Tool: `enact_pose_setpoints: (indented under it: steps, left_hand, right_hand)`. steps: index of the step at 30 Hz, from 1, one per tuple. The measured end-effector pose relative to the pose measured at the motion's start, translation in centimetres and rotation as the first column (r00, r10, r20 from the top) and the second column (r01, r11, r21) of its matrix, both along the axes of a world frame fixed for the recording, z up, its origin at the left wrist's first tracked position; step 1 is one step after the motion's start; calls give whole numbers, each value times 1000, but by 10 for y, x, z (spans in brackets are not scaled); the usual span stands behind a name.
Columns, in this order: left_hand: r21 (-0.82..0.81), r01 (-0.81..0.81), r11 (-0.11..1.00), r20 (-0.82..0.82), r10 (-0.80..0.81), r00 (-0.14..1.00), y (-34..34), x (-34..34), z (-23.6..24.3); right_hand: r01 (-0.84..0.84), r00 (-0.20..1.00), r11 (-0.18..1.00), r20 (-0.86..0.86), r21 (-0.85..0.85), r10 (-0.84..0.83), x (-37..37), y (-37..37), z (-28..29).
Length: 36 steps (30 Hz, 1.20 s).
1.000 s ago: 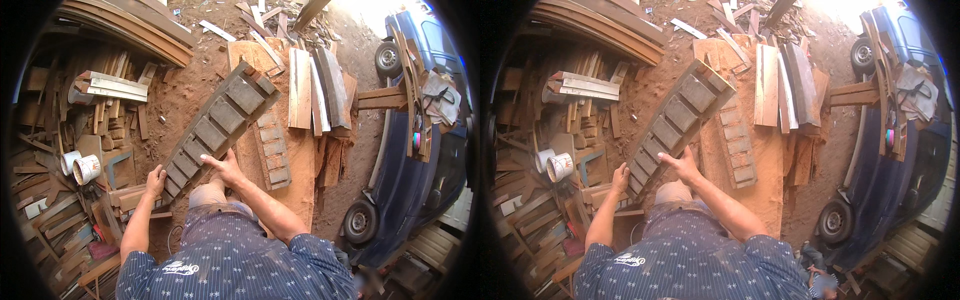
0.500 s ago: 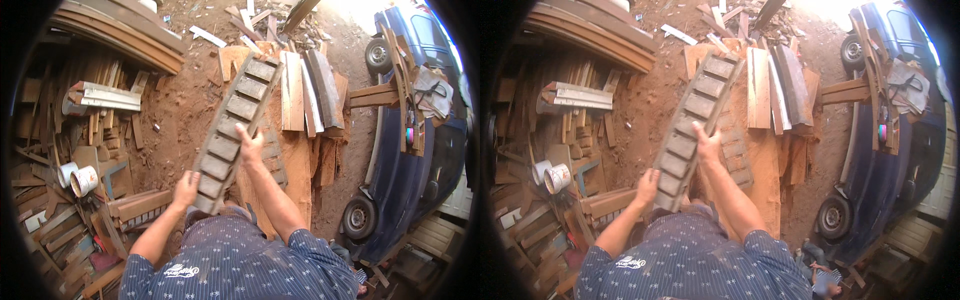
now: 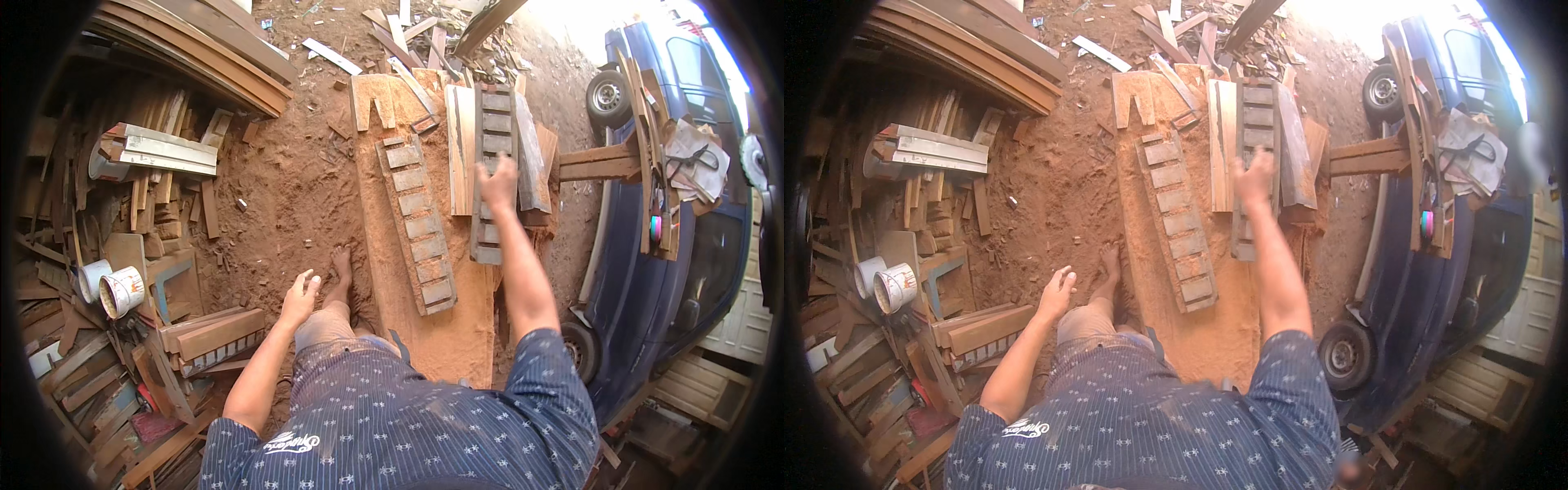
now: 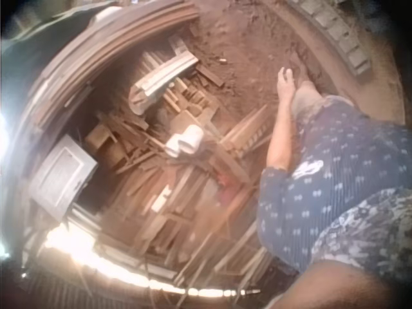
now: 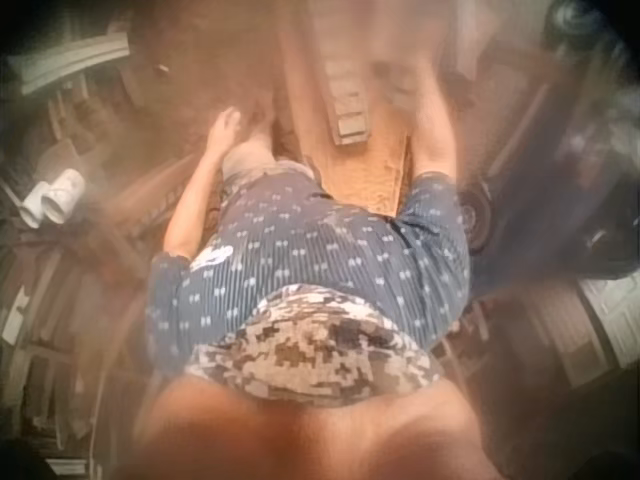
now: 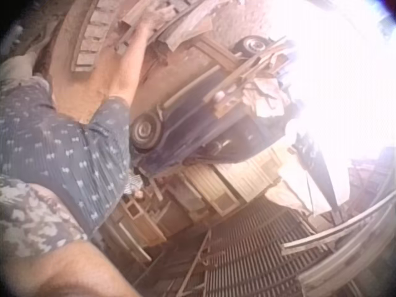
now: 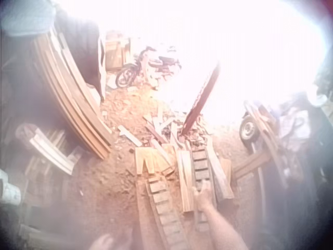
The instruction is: The person arranges several pieces of wood on a large plank, then uses a circular saw to cut a long wooden piece into smaller segments. The person handles the wood pieces by hand and operates the saw with both hands to make precise cuts.
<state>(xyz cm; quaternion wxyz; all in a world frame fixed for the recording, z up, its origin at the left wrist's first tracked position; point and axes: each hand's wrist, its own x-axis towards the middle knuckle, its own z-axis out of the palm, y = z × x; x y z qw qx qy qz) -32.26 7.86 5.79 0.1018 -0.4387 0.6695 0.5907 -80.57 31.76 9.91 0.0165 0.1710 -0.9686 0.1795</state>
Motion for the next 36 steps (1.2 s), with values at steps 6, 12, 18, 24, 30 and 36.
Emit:
enact_pose_setpoints:
  steps: [6,12,18,24,30,36]
  left_hand:
    - [44,34,998,-24,-33,999,9,-30,11]
    - [215,100,972,-115,-76,990,53,-81,-12]
    - [636,-172,752,54,179,982,101,-102,-37]
    - [844,-148,515,-97,418,903,84,-131,70]
    - [65,-181,981,-135,188,973,32,-127,-27]
    - [144,-116,983,-200,144,969,56,-120,7]
  right_hand:
    - [-125,903,895,423,428,-76,205,-27,-55]
    - [-41,840,941,522,335,-150,204,-13,-73]
    - [330,644,748,716,-576,268,206,-71,-17]
    - [851,91,264,622,-454,778,182,-76,13]
    - [670,134,568,830,-478,541,205,-87,-14]
    - [585,339,564,807,-584,484,213,-52,19]
